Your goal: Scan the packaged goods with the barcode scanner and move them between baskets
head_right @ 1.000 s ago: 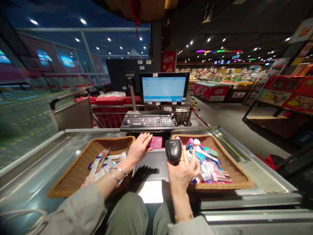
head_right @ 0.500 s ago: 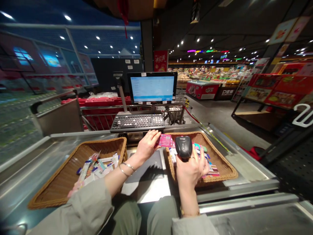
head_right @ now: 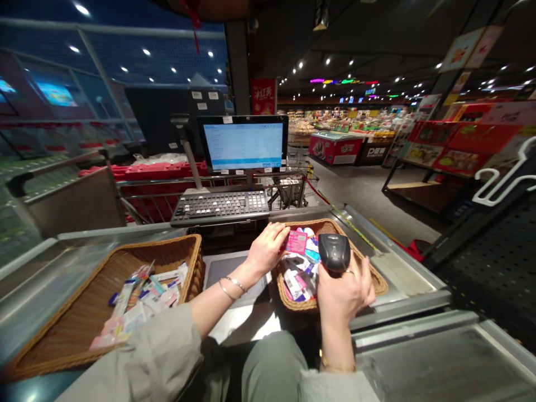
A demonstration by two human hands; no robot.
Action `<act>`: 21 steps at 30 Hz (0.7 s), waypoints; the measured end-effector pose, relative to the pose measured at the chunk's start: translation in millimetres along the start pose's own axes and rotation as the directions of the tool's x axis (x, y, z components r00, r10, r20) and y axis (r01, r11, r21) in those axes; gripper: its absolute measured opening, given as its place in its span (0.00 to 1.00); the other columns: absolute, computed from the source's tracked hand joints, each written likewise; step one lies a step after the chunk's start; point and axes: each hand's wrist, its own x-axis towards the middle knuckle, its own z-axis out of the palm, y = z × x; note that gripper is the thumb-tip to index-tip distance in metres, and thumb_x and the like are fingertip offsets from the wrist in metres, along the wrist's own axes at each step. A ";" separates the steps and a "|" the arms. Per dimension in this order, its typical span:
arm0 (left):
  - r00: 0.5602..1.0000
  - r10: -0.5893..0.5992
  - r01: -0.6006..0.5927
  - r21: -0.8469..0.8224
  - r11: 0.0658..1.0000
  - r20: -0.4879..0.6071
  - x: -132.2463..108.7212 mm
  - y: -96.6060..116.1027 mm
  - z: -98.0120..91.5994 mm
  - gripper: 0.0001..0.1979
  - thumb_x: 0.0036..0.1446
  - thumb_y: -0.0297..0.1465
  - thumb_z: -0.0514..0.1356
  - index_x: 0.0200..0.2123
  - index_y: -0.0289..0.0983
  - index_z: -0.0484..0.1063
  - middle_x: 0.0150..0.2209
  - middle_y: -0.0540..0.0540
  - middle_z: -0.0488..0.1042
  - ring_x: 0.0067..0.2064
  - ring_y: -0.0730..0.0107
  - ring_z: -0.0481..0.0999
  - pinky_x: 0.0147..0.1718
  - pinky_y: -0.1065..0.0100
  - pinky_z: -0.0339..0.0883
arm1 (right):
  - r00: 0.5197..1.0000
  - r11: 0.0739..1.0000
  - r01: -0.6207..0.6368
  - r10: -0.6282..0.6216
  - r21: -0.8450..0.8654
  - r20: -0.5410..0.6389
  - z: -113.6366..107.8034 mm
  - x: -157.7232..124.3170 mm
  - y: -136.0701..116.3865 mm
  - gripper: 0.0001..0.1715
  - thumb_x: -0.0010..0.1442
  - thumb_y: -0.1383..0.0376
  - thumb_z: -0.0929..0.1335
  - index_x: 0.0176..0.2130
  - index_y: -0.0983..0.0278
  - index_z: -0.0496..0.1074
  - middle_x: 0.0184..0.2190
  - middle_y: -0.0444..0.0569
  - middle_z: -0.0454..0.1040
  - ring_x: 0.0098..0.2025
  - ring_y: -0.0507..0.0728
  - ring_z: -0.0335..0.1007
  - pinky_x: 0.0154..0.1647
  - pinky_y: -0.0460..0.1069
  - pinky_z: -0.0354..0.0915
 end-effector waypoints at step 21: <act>0.975 0.103 -0.108 0.012 0.994 0.198 30.5 65.5 59.6 0.31 0.67 0.39 0.53 0.66 0.26 0.54 0.68 0.31 0.57 0.71 0.58 0.49 0.67 0.60 0.56 | 0.987 0.986 -0.154 0.151 -0.059 -0.050 -24.3 20.9 43.6 0.18 0.46 0.53 0.73 0.30 0.65 0.77 0.42 0.60 0.79 0.58 0.74 0.67 0.57 0.65 0.61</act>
